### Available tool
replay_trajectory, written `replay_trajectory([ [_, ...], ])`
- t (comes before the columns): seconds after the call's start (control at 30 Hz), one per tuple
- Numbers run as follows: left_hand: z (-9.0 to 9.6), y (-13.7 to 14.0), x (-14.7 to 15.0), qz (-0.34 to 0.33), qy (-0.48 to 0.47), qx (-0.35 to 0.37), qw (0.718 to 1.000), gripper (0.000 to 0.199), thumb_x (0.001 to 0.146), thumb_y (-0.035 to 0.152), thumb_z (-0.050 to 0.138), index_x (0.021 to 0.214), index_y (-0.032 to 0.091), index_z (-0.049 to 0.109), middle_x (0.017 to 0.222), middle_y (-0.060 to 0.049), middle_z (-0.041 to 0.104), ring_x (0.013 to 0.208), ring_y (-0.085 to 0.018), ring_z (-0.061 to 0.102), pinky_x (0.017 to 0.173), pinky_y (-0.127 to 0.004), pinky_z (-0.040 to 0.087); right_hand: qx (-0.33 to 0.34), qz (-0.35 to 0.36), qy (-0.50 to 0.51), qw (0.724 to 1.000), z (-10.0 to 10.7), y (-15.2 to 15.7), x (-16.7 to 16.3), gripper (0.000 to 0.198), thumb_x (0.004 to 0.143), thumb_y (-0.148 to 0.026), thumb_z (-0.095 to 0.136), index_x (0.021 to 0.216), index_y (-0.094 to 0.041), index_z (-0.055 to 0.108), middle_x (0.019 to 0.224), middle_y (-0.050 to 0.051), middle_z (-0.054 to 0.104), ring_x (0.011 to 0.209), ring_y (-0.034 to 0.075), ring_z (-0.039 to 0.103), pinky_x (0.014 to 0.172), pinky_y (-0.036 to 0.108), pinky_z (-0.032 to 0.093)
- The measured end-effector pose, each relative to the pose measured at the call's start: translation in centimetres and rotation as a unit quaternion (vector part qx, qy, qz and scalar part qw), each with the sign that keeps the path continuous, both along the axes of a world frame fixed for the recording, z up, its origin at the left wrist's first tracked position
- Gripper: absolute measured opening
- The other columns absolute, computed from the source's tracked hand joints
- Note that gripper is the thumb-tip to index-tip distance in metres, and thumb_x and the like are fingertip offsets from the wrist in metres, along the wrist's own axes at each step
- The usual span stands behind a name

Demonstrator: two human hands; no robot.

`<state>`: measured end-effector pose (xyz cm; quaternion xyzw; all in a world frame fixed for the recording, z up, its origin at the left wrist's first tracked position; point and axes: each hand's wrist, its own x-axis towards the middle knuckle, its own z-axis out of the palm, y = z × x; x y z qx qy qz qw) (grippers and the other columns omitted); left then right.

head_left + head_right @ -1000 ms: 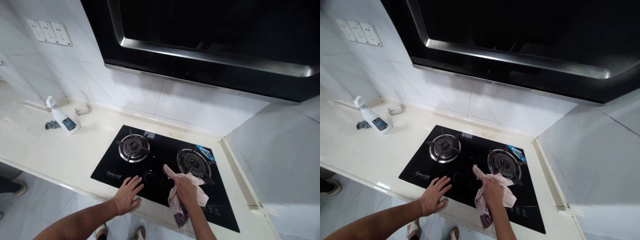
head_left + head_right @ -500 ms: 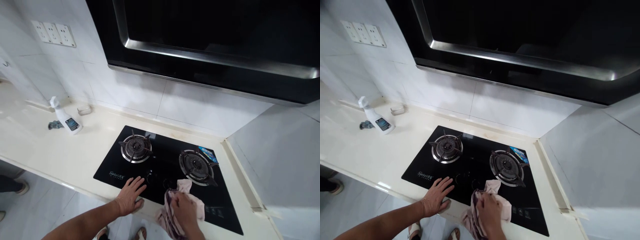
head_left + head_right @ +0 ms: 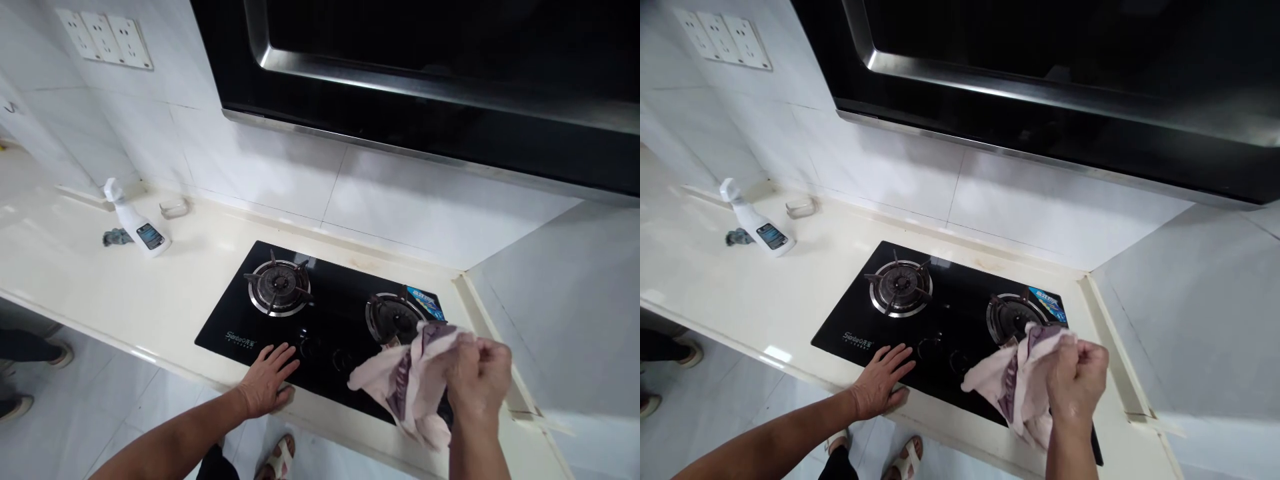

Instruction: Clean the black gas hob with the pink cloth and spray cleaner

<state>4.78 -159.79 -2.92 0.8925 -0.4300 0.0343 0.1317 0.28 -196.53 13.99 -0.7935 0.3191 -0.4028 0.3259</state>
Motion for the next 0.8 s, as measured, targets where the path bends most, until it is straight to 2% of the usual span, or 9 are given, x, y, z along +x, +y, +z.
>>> replay_trajectory([
  [0.1, -0.5, 0.1, 0.1, -0.002, -0.007, -0.011, 1.000, 0.059, 0.092, 0.042, 0.059, 0.147, 0.025, 0.049, 0.159, -0.009, 0.044, 0.146, -0.031, 0.039, 0.118, -0.053, 0.028, -0.003, 0.038, -0.078, 0.996, 0.4, 1.3, 3.8, 0.035, 0.087, -0.054, 0.057, 0.098, -0.021, 0.053, 0.087, 0.002, 0.057, 0.077, 0.018, 0.056, 0.075, 0.034, 0.047],
  [0.17, -0.6, 0.1, 0.1, -0.003, -0.009, -0.007, 1.000, 0.059, 0.092, 0.042, 0.060, 0.147, 0.025, 0.049, 0.159, -0.009, 0.044, 0.146, -0.031, 0.039, 0.117, -0.053, 0.029, -0.017, 0.110, -0.032, 0.993, -1.0, 2.3, 6.5, 0.037, 0.088, -0.050, 0.054, 0.109, -0.020, 0.056, 0.095, 0.005, 0.062, 0.082, 0.020, 0.059, 0.080, 0.035, 0.048],
  [0.2, -0.6, 0.1, 0.2, -0.004, -0.009, -0.003, 1.000, 0.060, 0.091, 0.041, 0.060, 0.147, 0.025, 0.049, 0.159, -0.010, 0.044, 0.146, -0.032, 0.039, 0.117, -0.054, 0.029, -0.030, 0.168, 0.034, 0.985, -2.0, 2.9, 7.6, 0.036, 0.090, -0.046, 0.050, 0.114, -0.020, 0.057, 0.101, 0.007, 0.065, 0.086, 0.021, 0.061, 0.083, 0.036, 0.049],
  [0.23, -0.6, 0.1, 0.2, -0.004, -0.010, 0.000, 1.000, 0.060, 0.090, 0.040, 0.061, 0.147, 0.024, 0.049, 0.159, -0.010, 0.044, 0.146, -0.032, 0.039, 0.116, -0.054, 0.029, -0.046, 0.233, 0.120, 0.964, -3.2, 3.5, 8.6, 0.036, 0.091, -0.041, 0.046, 0.117, -0.020, 0.058, 0.106, 0.009, 0.067, 0.091, 0.022, 0.063, 0.086, 0.036, 0.048],
  [0.33, -0.5, 0.0, 0.2, -0.004, -0.013, 0.001, 1.000, 0.059, 0.090, 0.038, 0.061, 0.146, 0.023, 0.050, 0.158, -0.011, 0.044, 0.146, -0.033, 0.039, 0.116, -0.055, 0.029, -0.082, 0.387, 0.350, 0.849, -6.6, 5.4, 9.8, 0.034, 0.090, -0.028, 0.042, 0.112, -0.020, 0.067, 0.113, 0.011, 0.071, 0.102, 0.023, 0.065, 0.092, 0.034, 0.046],
  [0.43, -0.5, 0.0, 0.3, -0.005, -0.011, -0.007, 1.000, 0.058, 0.093, 0.041, 0.058, 0.147, 0.024, 0.049, 0.158, -0.010, 0.045, 0.146, -0.032, 0.039, 0.116, -0.054, 0.029, -0.084, 0.451, 0.423, 0.781, -8.6, 7.3, 9.2, 0.028, 0.087, -0.024, 0.048, 0.099, -0.022, 0.073, 0.099, 0.005, 0.075, 0.090, 0.019, 0.067, 0.083, 0.028, 0.046],
  [0.57, -0.5, 0.1, 0.3, -0.007, -0.008, -0.012, 1.000, 0.057, 0.095, 0.046, 0.055, 0.147, 0.025, 0.049, 0.158, -0.010, 0.045, 0.146, -0.032, 0.038, 0.116, -0.054, 0.029, -0.109, 0.504, 0.477, 0.711, -9.0, 8.9, 8.4, 0.016, 0.077, -0.020, 0.059, 0.076, -0.024, 0.074, 0.076, -0.001, 0.072, 0.071, 0.015, 0.061, 0.069, 0.025, 0.040],
  [0.67, -0.6, 0.1, 0.3, -0.007, -0.010, -0.011, 1.000, 0.057, 0.095, 0.047, 0.055, 0.148, 0.025, 0.049, 0.158, -0.010, 0.044, 0.146, -0.031, 0.038, 0.116, -0.054, 0.029, -0.131, 0.496, 0.492, 0.703, -8.9, 8.8, 9.3, 0.017, 0.075, -0.017, 0.060, 0.076, -0.026, 0.075, 0.078, -0.002, 0.072, 0.073, 0.015, 0.061, 0.069, 0.025, 0.037],
  [0.8, -0.8, 0.1, 0.4, -0.007, -0.016, -0.010, 1.000, 0.058, 0.095, 0.046, 0.056, 0.148, 0.025, 0.048, 0.159, -0.010, 0.044, 0.146, -0.032, 0.038, 0.116, -0.054, 0.028, -0.155, 0.435, 0.472, 0.751, -9.0, 6.7, 12.0, 0.022, 0.087, -0.021, 0.056, 0.093, -0.027, 0.076, 0.100, 0.003, 0.072, 0.090, 0.018, 0.064, 0.077, 0.027, 0.039],
])
